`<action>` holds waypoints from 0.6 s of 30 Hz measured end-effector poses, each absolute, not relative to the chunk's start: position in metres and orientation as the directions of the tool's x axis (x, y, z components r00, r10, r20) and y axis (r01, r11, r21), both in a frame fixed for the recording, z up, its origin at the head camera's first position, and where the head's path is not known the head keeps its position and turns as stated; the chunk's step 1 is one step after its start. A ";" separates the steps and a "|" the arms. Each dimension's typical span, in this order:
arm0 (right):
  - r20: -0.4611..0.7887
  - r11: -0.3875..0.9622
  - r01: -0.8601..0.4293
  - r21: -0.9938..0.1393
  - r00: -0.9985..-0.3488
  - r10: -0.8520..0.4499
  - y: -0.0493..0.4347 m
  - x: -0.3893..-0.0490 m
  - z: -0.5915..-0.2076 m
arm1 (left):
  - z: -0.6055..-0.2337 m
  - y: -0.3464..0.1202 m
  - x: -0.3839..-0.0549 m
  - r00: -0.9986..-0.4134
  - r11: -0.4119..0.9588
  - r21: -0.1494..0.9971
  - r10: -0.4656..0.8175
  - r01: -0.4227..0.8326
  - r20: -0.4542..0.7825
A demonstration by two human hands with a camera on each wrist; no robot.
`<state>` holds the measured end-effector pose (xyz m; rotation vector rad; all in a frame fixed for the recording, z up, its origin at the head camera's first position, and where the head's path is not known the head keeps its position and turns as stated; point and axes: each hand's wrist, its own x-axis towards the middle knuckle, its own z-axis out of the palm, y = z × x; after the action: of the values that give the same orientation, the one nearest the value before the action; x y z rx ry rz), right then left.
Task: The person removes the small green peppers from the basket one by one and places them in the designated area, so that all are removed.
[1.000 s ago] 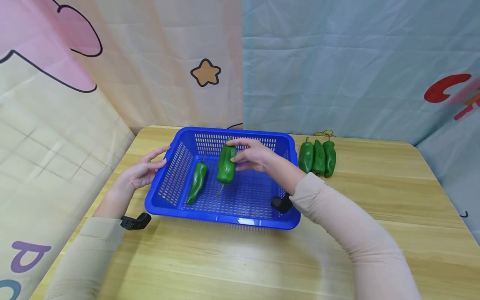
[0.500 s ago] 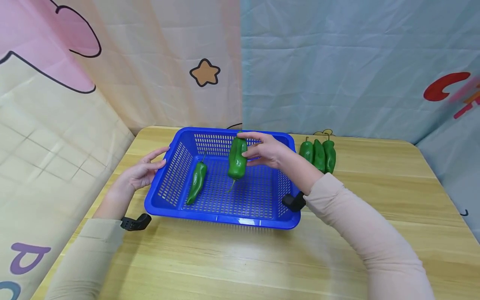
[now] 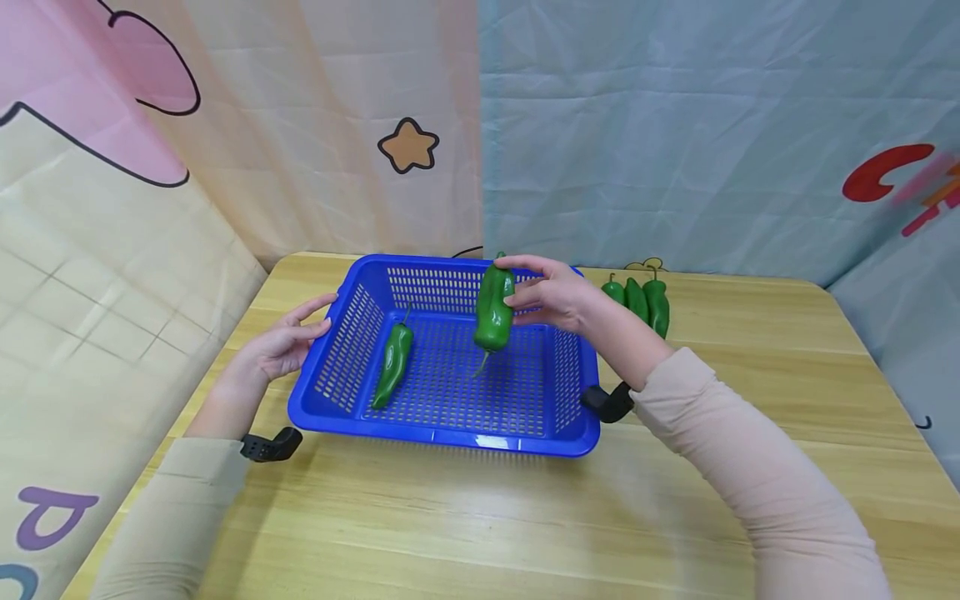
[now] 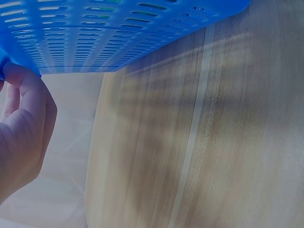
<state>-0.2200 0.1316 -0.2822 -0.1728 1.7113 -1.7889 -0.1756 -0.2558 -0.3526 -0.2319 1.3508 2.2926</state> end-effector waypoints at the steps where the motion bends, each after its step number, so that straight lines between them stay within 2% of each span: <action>1: -0.334 0.057 0.360 -0.931 -0.782 -0.525 0.133 -0.220 -0.281 | -0.353 -0.256 -0.176 -0.877 -0.408 0.782 0.306 -0.472 -0.370; 18: -0.325 0.010 0.371 -0.929 -0.801 -0.504 0.162 -0.217 -0.272 | -0.354 -0.256 -0.176 -0.879 -0.417 0.780 0.317 -0.467 -0.357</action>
<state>-0.2169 0.1620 -0.2724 -0.1370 1.6854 -1.8523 -0.1755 -0.2558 -0.3541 -0.2116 1.3360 2.3010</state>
